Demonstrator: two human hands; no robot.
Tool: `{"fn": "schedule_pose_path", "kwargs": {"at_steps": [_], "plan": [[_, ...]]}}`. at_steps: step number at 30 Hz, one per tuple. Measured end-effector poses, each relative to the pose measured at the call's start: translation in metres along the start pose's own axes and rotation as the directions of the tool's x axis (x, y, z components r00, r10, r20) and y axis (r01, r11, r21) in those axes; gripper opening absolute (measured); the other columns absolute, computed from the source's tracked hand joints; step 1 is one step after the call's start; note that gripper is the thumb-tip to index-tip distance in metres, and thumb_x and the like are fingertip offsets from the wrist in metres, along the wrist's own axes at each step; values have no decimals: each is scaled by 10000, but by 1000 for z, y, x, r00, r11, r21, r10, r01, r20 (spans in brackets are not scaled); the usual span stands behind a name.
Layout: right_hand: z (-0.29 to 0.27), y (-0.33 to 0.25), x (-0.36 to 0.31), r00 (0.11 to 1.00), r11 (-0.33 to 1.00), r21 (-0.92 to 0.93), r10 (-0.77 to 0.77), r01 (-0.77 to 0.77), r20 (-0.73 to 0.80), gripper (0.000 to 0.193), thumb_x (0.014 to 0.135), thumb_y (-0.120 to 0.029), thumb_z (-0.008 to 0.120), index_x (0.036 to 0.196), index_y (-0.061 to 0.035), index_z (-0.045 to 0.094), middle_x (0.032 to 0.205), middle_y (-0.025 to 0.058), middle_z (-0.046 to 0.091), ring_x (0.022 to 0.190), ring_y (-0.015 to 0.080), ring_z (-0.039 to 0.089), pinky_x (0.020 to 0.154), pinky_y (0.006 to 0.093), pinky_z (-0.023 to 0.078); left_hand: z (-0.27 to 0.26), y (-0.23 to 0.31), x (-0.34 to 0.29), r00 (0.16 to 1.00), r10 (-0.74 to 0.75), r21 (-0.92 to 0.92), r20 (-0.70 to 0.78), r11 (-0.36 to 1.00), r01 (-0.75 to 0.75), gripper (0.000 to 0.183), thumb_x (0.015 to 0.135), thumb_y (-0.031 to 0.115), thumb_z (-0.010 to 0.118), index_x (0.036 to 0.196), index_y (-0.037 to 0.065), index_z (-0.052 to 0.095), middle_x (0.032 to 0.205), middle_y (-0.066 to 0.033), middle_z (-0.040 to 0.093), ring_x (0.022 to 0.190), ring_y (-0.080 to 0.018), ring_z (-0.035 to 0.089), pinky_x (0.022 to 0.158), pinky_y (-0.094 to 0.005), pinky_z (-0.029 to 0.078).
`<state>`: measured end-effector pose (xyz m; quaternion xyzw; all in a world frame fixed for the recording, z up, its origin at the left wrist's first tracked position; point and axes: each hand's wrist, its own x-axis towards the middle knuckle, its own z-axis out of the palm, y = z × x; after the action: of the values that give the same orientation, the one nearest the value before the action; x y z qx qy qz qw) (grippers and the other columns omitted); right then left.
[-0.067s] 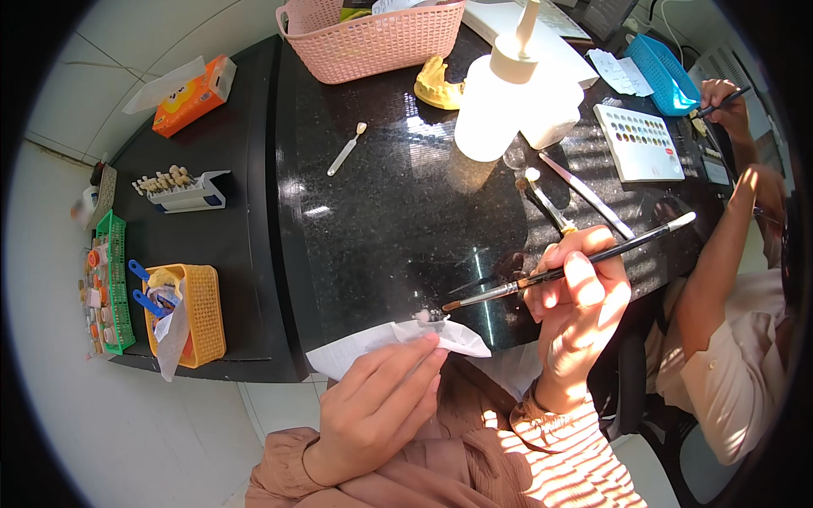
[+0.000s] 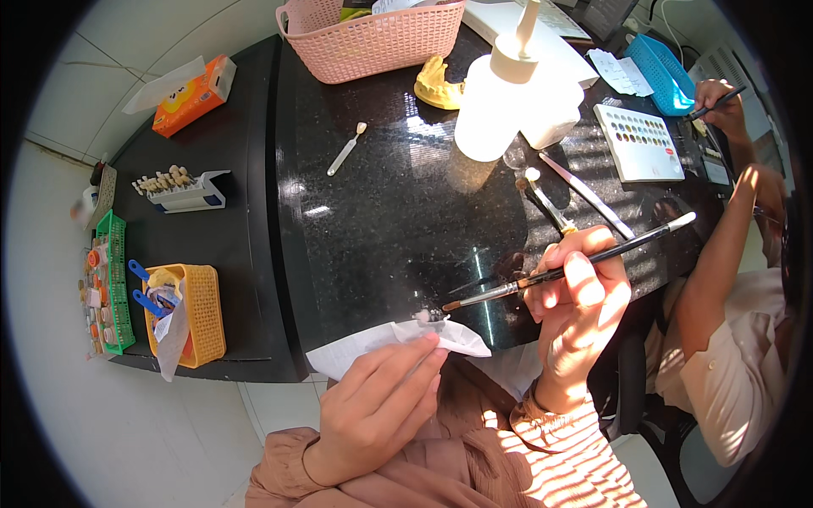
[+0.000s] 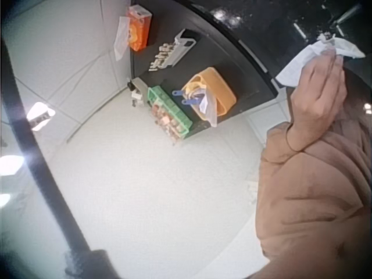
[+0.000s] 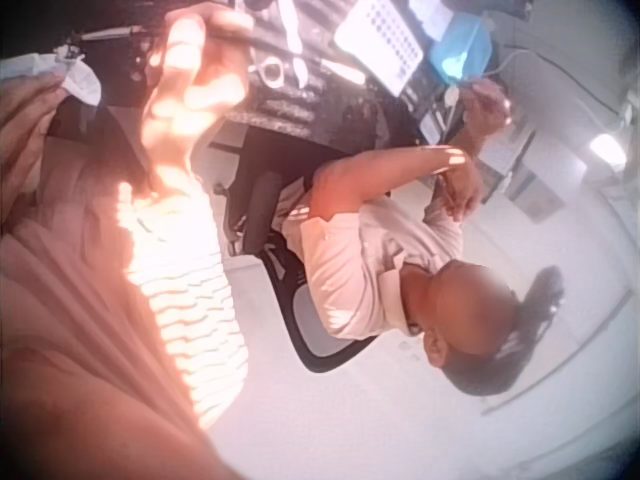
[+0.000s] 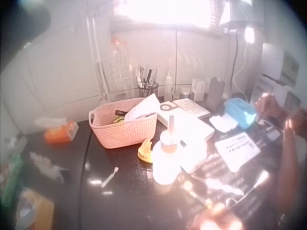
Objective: The person sits at a workbench and paints a small dental model using a fine brush. They repeatedly dip the brush into small jars of pink and orange powder, apply the material to the model, and wipe the brush on a tissue.
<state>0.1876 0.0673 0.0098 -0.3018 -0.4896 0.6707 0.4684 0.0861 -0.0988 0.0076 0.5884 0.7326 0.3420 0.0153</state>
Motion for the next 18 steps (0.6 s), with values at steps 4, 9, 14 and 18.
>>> {"fn": "schedule_pose_path", "kwargs": {"at_steps": [4,9,14,18], "plan": [[1,-1,0,1000,1000,-12,-1,1,1,73,894,-50,550,860,13,557,806,92,591,519,87,508,458,219,408,0,0,0,1000,-10,-5,-3,1000,10,288,701,13,743,987,-6,710,1074,-82,684,856,-215,643,700,-286,545],[0,0,0,1000,1000,-11,-2,2,-3,69,894,-44,538,857,12,554,805,94,587,523,85,499,458,218,408,-1,5,0,997,-74,-25,13,997,74,305,712,-5,726,1015,26,725,1062,-84,689,883,-223,648,744,-302,536],[-2,1,0,1000,1000,-10,1,-1,6,72,896,-46,533,857,12,552,809,96,587,528,83,497,459,217,408,-1,7,0,995,-103,-26,6,994,103,303,713,-17,719,1010,35,736,1051,-88,692,881,-225,650,755,-309,530],[-2,1,0,1000,1000,-7,7,-7,3,74,897,-49,533,858,10,551,808,95,587,532,81,496,459,218,409,2,8,1,993,-113,-21,-20,993,113,294,706,-19,721,995,31,740,1054,-89,690,865,-225,648,738,-308,528]]}}
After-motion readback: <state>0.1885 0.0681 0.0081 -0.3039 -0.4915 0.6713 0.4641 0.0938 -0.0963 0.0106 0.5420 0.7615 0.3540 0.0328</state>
